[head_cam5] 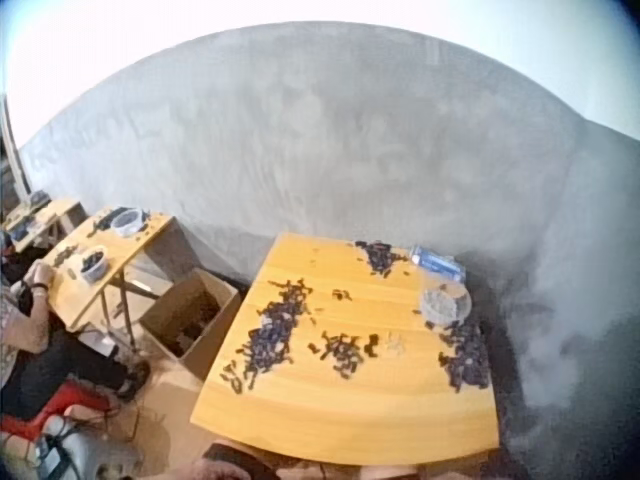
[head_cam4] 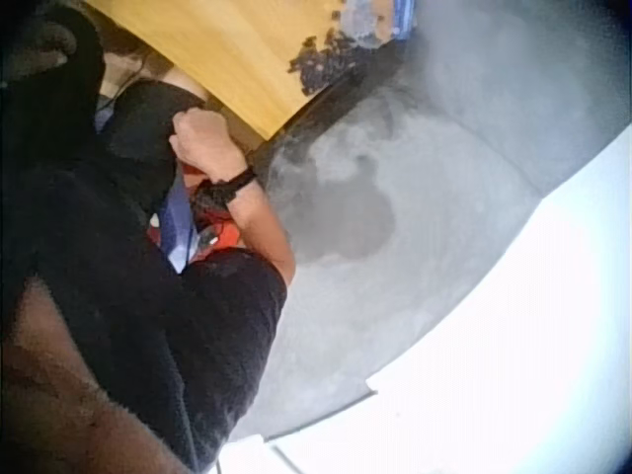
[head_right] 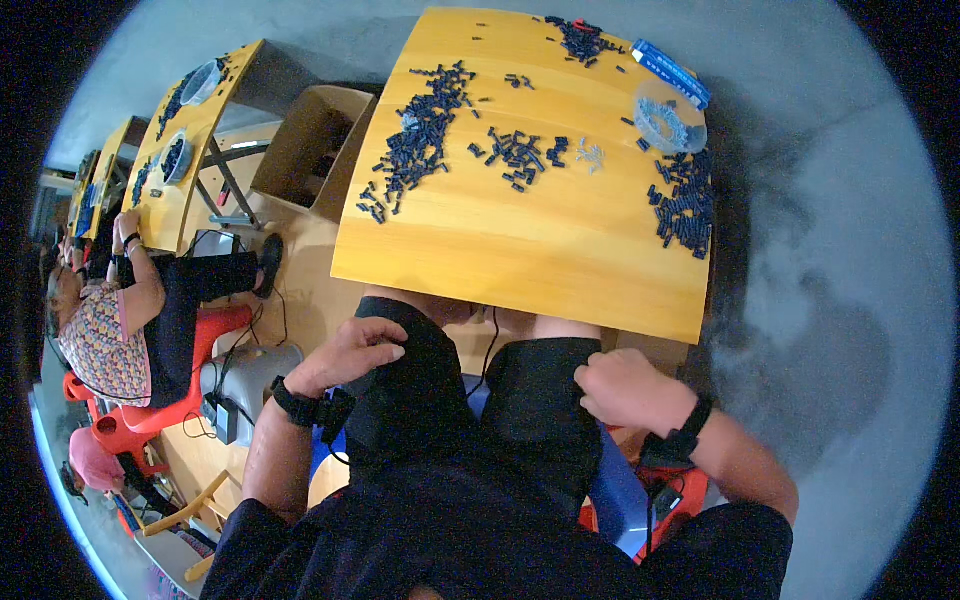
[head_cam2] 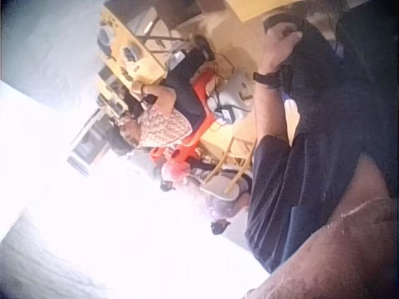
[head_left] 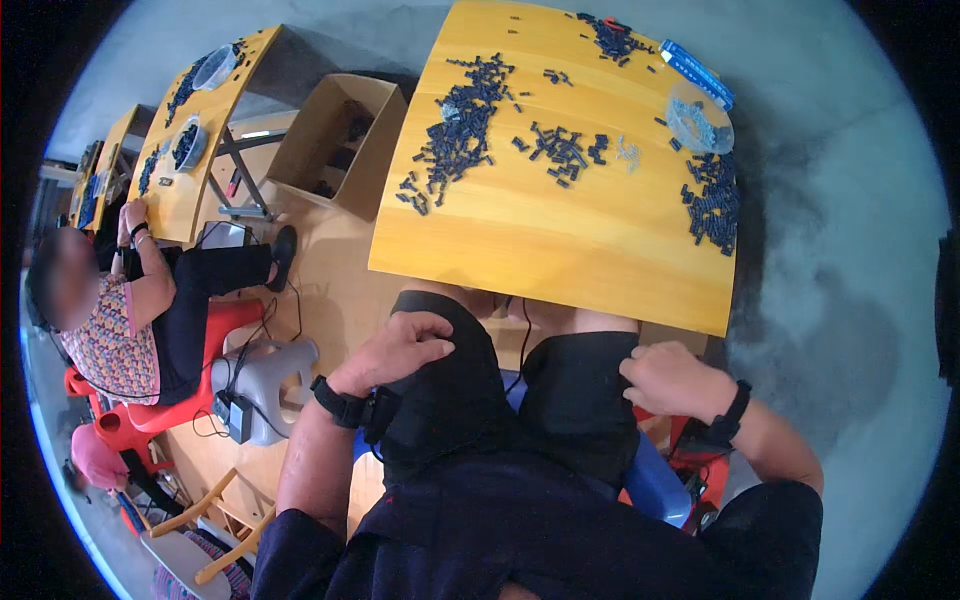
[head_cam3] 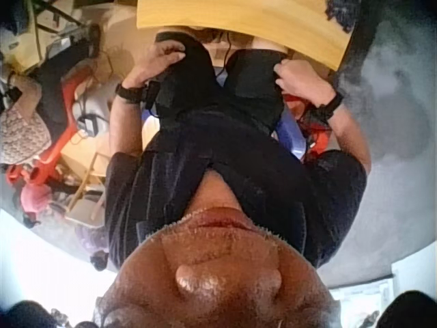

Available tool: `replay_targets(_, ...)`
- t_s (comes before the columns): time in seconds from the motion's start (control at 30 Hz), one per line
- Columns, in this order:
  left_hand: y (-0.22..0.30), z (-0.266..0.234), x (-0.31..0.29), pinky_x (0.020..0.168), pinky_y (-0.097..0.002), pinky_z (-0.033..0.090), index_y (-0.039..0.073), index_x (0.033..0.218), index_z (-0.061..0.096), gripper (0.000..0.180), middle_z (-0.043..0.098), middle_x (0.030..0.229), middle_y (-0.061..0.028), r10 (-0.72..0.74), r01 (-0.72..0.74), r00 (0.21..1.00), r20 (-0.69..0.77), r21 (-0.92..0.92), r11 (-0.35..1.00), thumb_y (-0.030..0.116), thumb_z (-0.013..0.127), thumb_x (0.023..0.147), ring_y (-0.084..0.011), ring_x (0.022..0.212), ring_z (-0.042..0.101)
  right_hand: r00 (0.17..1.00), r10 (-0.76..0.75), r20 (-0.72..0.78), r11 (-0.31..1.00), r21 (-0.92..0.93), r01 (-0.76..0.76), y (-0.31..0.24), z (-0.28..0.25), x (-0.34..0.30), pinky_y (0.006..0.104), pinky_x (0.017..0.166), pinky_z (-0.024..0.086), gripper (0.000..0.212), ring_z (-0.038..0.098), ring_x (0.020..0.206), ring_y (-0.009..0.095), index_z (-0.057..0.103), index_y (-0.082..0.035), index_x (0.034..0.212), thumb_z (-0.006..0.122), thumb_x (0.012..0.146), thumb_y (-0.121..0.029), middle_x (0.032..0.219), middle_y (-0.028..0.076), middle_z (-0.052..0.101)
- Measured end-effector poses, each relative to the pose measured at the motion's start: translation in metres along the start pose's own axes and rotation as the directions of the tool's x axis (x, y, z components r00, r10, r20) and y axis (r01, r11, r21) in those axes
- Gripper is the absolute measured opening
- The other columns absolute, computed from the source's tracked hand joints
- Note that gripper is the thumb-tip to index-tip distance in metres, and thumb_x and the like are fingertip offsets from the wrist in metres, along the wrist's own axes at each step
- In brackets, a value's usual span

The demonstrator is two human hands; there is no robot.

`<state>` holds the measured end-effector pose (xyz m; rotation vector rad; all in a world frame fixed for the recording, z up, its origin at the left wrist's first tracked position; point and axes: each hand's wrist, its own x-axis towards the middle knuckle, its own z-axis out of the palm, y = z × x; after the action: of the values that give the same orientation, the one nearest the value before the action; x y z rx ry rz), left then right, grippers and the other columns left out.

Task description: Assembling small plastic components at a workstation.

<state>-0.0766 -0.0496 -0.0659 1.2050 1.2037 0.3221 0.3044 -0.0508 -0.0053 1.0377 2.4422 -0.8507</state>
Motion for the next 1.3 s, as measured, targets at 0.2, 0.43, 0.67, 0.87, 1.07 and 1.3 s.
replay_targets(0.2, 0.015, 0.007, -0.010, 0.071, -0.0268, 0.048, -0.006, 0.106, 0.061, 0.031, 0.064, 0.086, -0.0099, 0.023, -0.018, 0.999, -0.045, 0.109, 0.994, 0.012, 0.067, 0.082, -0.0132, 0.080, 0.060, 0.965, 0.116, -0.234, 0.985, -0.101, -0.143, 0.017, -0.061, -0.020, 0.0462, 0.068, 0.048, 0.020, 0.060, 0.075, 0.037, 0.060, 0.000, 0.078, 0.062, 0.074, -0.019, 0.076, 0.019, 0.059)
replay_targets(0.43, 0.014, 0.008, -0.002, 0.070, -0.0266, 0.048, -0.005, 0.106, 0.062, 0.030, 0.065, 0.088, -0.0104, 0.021, -0.012, 0.998, -0.053, 0.151, 0.988, 0.012, 0.067, 0.081, -0.0139, 0.080, 0.060, 0.952, 0.197, -0.233, 0.979, 0.096, -0.179, -0.014, -0.025, -0.053, 0.0454, 0.064, 0.046, 0.022, 0.058, 0.074, 0.036, 0.055, -0.001, 0.082, 0.065, 0.075, -0.020, 0.076, 0.016, 0.055)
replay_targets(0.67, 0.014, 0.008, -0.007, 0.071, -0.0254, 0.047, -0.003, 0.103, 0.063, 0.025, 0.065, 0.087, -0.0075, 0.107, -0.086, 0.992, -0.065, 0.269, 0.959, 0.011, 0.066, 0.082, -0.0117, 0.080, 0.059, 0.898, 0.348, -0.269, 0.933, 0.188, -0.306, -0.012, 0.006, -0.092, 0.0467, 0.068, 0.048, 0.025, 0.060, 0.076, 0.039, 0.058, 0.000, 0.078, 0.065, 0.076, -0.024, 0.077, 0.020, 0.060)
replay_targets(0.87, 0.012, 0.010, -0.001, 0.067, -0.0235, 0.046, -0.002, 0.100, 0.065, 0.022, 0.064, 0.081, -0.0033, -0.008, 0.034, 0.994, -0.113, 0.226, 0.974, 0.011, 0.063, 0.083, -0.0092, 0.073, 0.057, 0.921, 0.388, -0.015, 0.880, 0.301, -0.366, -0.009, 0.044, -0.127, 0.0463, 0.068, 0.048, 0.032, 0.061, 0.078, 0.040, 0.060, 0.001, 0.081, 0.065, 0.075, -0.030, 0.078, 0.022, 0.062)
replay_targets(1.07, 0.010, 0.015, -0.004, 0.061, -0.0232, 0.045, -0.002, 0.097, 0.066, 0.021, 0.063, 0.075, -0.0036, -0.020, 0.061, 0.986, -0.167, 0.244, 0.968, 0.014, 0.064, 0.082, -0.0091, 0.069, 0.057, 0.874, 0.485, 0.032, 0.555, 0.761, -0.336, 0.007, 0.074, -0.160, 0.0369, 0.058, 0.047, 0.025, 0.062, 0.063, 0.023, 0.061, 0.000, 0.086, 0.063, 0.080, -0.023, 0.073, 0.013, 0.063)
replay_targets(1.3, 0.012, 0.017, 0.000, 0.057, -0.0219, 0.043, 0.001, 0.098, 0.067, 0.021, 0.062, 0.074, -0.0016, -0.042, 0.084, 0.983, -0.179, 0.230, 0.970, 0.015, 0.064, 0.082, -0.0078, 0.066, 0.055, 0.801, 0.599, 0.007, 0.704, 0.472, -0.531, 0.055, 0.099, -0.171, 0.0351, 0.057, 0.045, 0.022, 0.054, 0.060, 0.018, 0.060, 0.000, 0.078, 0.062, 0.080, -0.022, 0.067, 0.010, 0.059)
